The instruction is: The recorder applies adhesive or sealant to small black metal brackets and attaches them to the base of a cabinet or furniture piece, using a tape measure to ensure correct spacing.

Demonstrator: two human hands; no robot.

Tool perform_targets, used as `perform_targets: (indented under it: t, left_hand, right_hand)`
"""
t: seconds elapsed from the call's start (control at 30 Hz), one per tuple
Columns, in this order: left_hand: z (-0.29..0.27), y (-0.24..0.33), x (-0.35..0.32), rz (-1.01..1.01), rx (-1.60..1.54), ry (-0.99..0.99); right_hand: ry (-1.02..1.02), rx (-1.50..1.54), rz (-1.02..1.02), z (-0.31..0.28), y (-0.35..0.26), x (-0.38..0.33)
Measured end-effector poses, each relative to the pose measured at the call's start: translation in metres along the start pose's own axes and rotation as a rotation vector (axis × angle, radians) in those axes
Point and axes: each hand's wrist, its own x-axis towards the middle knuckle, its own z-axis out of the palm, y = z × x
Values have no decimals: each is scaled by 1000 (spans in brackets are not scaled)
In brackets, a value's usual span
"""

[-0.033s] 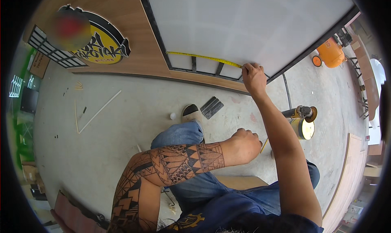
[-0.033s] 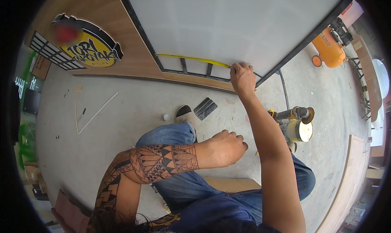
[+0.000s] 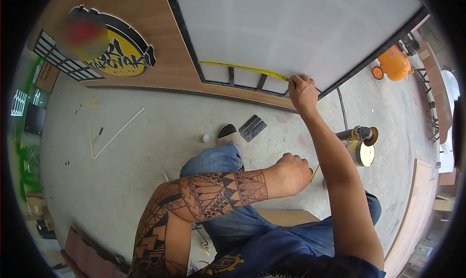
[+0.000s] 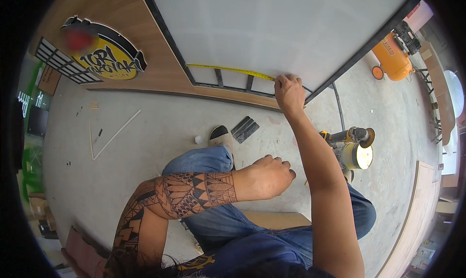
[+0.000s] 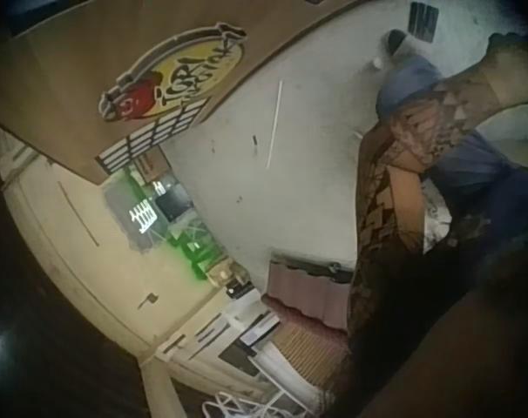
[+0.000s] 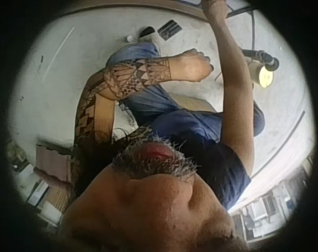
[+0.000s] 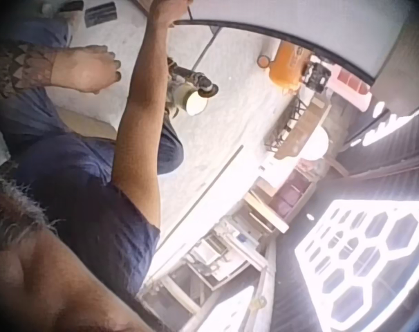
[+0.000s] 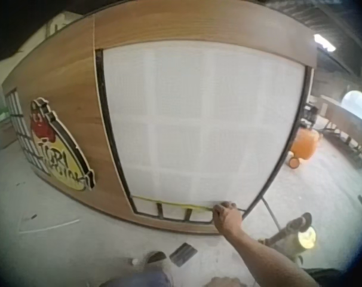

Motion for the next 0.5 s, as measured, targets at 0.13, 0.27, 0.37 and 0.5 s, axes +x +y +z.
perform_targets:
  t: [0.13,0.27,0.37,0.5]
  left_hand:
    - [1,-1,0,9,-10,9]
    - [1,0,-1,-14,-1,32]
    - [-1,-4,-3,-33,-30,60]
    - [-14,-37,12,-115,-220,-147]
  right_hand:
    - [-2,-5,8,0,-2,2]
    - [-10,-7,32,-1,-6,4]
    - [-5,-9,32,-1,-8,6]
    - [-26,-23,54,-6,3,6]
